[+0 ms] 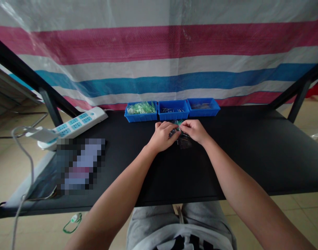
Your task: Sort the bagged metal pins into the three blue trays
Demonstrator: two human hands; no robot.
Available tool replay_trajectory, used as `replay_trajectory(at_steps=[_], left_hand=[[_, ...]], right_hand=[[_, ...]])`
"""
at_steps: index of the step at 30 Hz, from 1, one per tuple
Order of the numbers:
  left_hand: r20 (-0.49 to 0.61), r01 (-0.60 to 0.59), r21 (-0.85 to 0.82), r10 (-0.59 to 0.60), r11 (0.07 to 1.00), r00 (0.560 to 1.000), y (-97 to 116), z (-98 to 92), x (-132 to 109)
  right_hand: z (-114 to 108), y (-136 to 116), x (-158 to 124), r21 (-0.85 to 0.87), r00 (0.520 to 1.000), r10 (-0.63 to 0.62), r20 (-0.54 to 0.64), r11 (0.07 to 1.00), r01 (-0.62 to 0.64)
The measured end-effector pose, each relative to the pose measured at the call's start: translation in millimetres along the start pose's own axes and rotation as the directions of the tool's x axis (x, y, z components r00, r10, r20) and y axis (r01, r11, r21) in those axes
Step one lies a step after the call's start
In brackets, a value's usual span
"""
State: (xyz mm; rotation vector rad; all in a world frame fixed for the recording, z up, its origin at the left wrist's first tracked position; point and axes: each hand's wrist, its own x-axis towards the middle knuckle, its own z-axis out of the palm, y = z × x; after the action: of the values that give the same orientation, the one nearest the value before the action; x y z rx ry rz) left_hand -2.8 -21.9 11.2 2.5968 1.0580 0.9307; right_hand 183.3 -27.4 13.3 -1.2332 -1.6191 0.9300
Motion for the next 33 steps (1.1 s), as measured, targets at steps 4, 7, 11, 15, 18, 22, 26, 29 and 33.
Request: replay_trajectory(at_steps=[4, 7, 11, 15, 18, 22, 26, 29, 33], left_hand=[[-0.034, -0.044, 0.020, 0.045, 0.999, 0.998, -2, 4.9, 1], [-0.062, -0.066, 0.021, 0.067, 0.998, 0.996, -9, 8.1, 1], [-0.084, -0.050, 0.027, 0.052, 0.998, 0.995, -15, 10.7, 2], [-0.109, 0.001, 0.031, 0.003, 1.000, 0.994, -16, 10.5, 2], [-0.129, 0.062, -0.005, -0.062, 0.998, 0.990, -16, 7.9, 2], [-0.104, 0.109, -0.060, -0.115, 0.992, 0.988, -14, 3.0, 3], [-0.050, 0.147, -0.075, -0.151, 0.986, 0.987, -14, 1.8, 4], [-0.060, 0.163, -0.062, -0.167, 0.985, 0.984, -15, 3.4, 5], [-0.086, 0.188, -0.085, -0.195, 0.978, 0.977, -15, 4.3, 5]], right_hand=[[3, 0, 0, 0.010, 0.999, -0.016, 0.037, 1.000, 0.016], [3, -1, 0, 0.003, 0.999, -0.010, 0.052, 1.000, 0.010], [0, -3, 0, -0.050, 1.000, 0.008, 0.016, 0.999, -0.007], [-2, -2, 0, -0.092, 1.000, -0.007, 0.014, 0.996, 0.008], [-2, -1, 1, -0.058, 1.000, -0.021, -0.004, 0.998, 0.021], [-2, -1, 1, 0.014, 0.999, -0.022, -0.043, 1.000, 0.023], [1, 1, 1, 0.068, 0.999, -0.010, -0.032, 0.998, 0.012], [3, 2, 1, 0.144, 1.000, 0.021, -0.021, 0.989, -0.017], [5, 0, 0, 0.268, 0.998, 0.058, 0.004, 0.962, -0.056]])
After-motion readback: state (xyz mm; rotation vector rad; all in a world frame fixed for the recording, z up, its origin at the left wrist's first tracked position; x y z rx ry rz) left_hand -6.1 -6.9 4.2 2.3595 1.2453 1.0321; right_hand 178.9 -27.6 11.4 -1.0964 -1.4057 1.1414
